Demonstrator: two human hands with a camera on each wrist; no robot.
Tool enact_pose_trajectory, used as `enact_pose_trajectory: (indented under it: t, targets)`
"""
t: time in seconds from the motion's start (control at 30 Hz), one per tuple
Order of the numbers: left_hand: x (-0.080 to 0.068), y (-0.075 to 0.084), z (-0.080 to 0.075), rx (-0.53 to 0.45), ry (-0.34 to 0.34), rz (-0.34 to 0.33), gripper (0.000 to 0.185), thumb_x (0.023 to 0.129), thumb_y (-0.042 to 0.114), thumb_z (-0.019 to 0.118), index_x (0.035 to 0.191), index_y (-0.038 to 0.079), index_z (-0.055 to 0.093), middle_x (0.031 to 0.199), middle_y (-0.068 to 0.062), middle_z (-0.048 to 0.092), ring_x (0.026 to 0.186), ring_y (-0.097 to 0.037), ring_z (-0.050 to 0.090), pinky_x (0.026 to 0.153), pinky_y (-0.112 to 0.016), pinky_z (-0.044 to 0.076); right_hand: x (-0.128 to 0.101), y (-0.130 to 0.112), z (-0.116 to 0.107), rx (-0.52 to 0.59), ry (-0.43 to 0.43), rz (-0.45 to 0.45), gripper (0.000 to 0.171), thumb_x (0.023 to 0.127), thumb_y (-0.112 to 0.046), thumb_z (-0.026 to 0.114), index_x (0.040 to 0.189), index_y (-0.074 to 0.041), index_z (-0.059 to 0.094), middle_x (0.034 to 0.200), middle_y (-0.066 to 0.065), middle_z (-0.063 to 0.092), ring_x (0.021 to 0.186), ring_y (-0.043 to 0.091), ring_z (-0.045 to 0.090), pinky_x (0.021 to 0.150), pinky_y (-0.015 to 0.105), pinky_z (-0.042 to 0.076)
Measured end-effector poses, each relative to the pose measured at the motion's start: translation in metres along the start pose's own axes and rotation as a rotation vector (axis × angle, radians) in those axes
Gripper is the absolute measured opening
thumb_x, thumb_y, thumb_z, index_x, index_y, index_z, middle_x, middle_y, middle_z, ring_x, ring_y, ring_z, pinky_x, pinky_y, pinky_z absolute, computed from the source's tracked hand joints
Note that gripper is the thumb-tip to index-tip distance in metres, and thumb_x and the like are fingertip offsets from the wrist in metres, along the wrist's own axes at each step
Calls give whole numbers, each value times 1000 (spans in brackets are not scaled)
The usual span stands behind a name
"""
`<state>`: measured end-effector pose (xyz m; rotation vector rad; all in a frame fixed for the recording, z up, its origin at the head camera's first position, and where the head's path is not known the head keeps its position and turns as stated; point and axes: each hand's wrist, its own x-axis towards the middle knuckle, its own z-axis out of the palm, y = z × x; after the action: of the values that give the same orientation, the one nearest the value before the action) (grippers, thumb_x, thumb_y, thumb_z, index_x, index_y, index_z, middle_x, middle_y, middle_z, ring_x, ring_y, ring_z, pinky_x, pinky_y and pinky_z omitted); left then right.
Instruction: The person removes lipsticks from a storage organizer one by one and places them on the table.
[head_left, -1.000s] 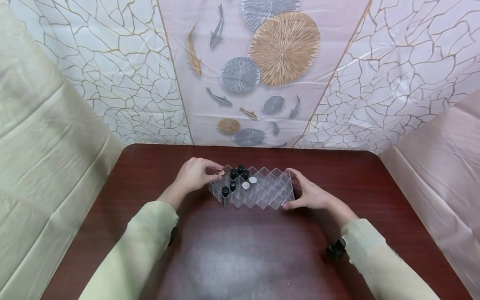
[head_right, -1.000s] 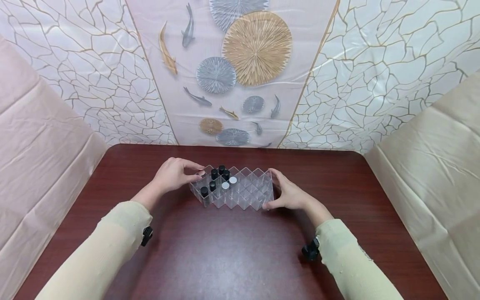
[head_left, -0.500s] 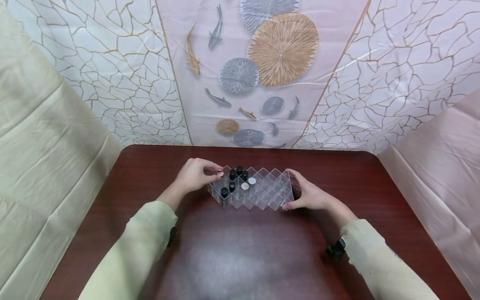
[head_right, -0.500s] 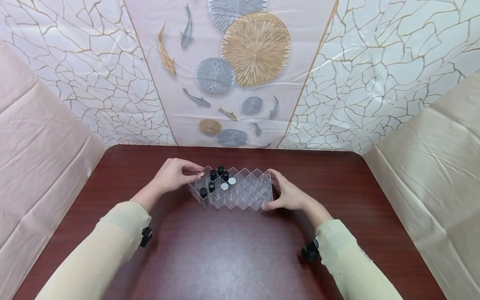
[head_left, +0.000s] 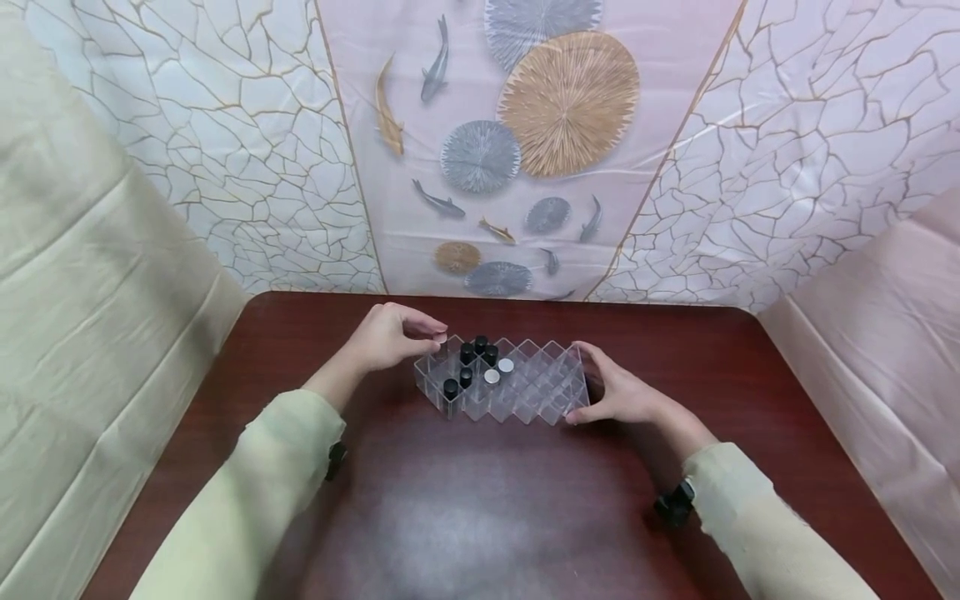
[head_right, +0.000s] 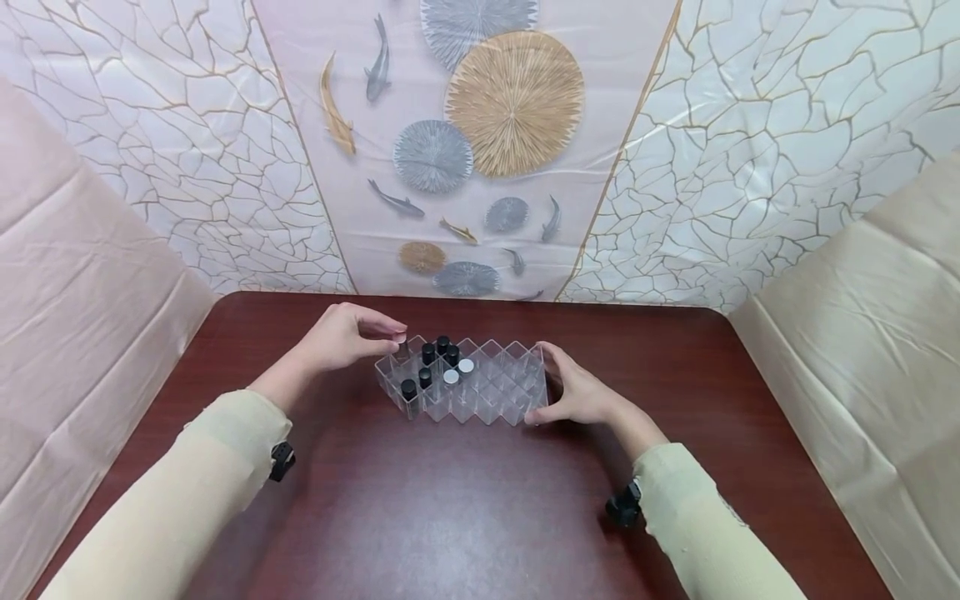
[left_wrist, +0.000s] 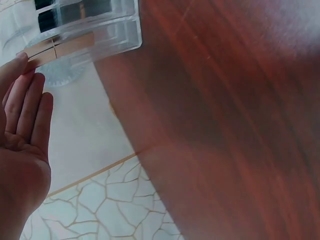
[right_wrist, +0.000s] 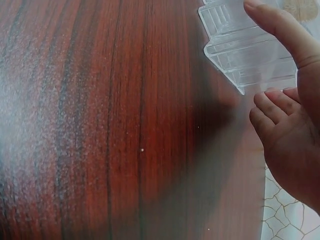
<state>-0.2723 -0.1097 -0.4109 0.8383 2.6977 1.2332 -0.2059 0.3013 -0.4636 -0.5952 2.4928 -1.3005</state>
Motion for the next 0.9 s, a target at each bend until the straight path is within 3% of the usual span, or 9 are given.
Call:
enact_pose_trajectory:
  t: [0.17,0.5,0.9]
  targets:
    - [3,6,-10,-24,-23,-1,26,91,16,87,117,11,84,102,5,83,101,-11,79,90,-31,60,-1,0,0,7,-3,-1,119,80,-8,95,162,9,11,165,33,28,151,51,38,120,65,29]
    - [6,19,-34,-114,-55,6,29,91,11,86,119,5,82,106,-4,83,103,-19,79,94,-34,60,-1,1,-1,-30,12,-6,120,78,-10,97,163,7,14,166,32,29,150,50,40,121,64,28]
    - [7,28,-46,-175,-99,-9,30,91,10,86,120,3,81,110,-8,82,104,-22,79,93,-32,60,-1,0,0,-16,5,2,120,78,-10,97,162,8,14,165,33,31,151,50,39,121,63,28]
